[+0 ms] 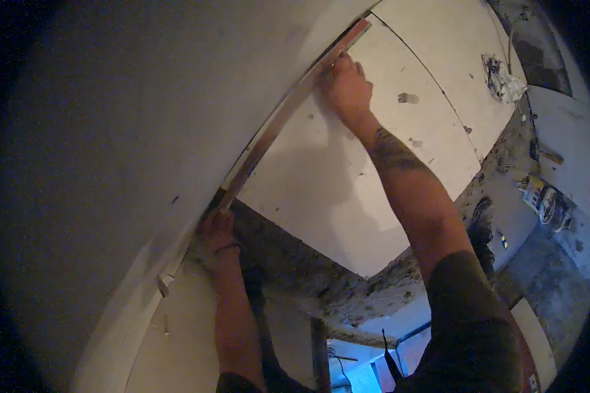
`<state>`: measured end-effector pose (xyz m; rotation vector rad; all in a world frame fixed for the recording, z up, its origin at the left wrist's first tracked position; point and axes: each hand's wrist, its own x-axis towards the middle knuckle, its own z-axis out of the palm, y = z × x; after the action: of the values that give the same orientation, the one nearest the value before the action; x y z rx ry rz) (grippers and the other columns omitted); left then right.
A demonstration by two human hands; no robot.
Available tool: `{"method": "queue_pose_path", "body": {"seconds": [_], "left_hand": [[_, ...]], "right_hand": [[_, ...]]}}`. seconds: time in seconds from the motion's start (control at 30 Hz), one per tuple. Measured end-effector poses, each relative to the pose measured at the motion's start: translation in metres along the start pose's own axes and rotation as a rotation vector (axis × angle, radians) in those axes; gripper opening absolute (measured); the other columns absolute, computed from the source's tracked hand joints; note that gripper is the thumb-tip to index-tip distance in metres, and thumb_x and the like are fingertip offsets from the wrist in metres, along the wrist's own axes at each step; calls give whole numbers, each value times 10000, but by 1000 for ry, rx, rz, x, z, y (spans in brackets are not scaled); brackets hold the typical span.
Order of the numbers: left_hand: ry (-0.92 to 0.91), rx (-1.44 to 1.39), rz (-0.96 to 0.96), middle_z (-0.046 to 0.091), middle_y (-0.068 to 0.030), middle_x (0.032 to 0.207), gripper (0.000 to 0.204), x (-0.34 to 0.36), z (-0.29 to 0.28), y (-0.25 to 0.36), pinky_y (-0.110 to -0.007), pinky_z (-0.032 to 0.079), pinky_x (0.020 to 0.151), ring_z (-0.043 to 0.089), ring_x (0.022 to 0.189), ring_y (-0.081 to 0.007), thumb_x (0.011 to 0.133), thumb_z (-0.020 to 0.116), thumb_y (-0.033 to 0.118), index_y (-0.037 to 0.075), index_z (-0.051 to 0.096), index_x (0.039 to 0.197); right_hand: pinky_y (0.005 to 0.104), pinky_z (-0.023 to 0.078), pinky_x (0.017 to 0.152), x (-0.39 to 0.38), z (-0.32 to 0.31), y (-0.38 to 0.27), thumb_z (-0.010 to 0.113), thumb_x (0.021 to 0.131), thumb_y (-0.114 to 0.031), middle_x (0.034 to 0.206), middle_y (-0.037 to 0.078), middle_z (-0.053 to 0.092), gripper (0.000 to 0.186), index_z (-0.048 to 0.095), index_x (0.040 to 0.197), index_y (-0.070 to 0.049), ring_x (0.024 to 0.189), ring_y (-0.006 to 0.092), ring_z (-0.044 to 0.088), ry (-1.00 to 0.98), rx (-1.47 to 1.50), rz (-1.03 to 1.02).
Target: The person applies mortar to the floor and places large white tiles. They use a spirit level to check the alignment and an angle grinder to cut a tile before cleaning their hands in a bucket of water.
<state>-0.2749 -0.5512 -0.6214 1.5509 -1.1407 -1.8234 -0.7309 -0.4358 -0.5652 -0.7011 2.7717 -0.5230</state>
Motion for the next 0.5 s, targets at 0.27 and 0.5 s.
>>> {"method": "queue_pose_path", "body": {"seconds": [0.27, 0.5], "left_hand": [[72, -261, -49, 607, -137, 988, 337, -6, 33, -7, -409, 542, 755, 603, 877, -276, 735, 701, -20, 21, 553, 1036], [28, -204, -149, 615, -147, 964, 350, -9, 49, 0, -383, 536, 768, 609, 885, -273, 756, 706, 41, 5, 532, 1058]], "right_hand": [[468, 467, 853, 26, -1, 27, 592, 795, -349, 1190, 100, 550, 497, 460, 1202, -96, 1044, 403, 524, 47, -38, 2], [437, 428, 892, 33, -3, 37, 609, 788, -318, 1177, 101, 558, 488, 469, 1200, -97, 1020, 367, 548, 27, -82, 7]]}}
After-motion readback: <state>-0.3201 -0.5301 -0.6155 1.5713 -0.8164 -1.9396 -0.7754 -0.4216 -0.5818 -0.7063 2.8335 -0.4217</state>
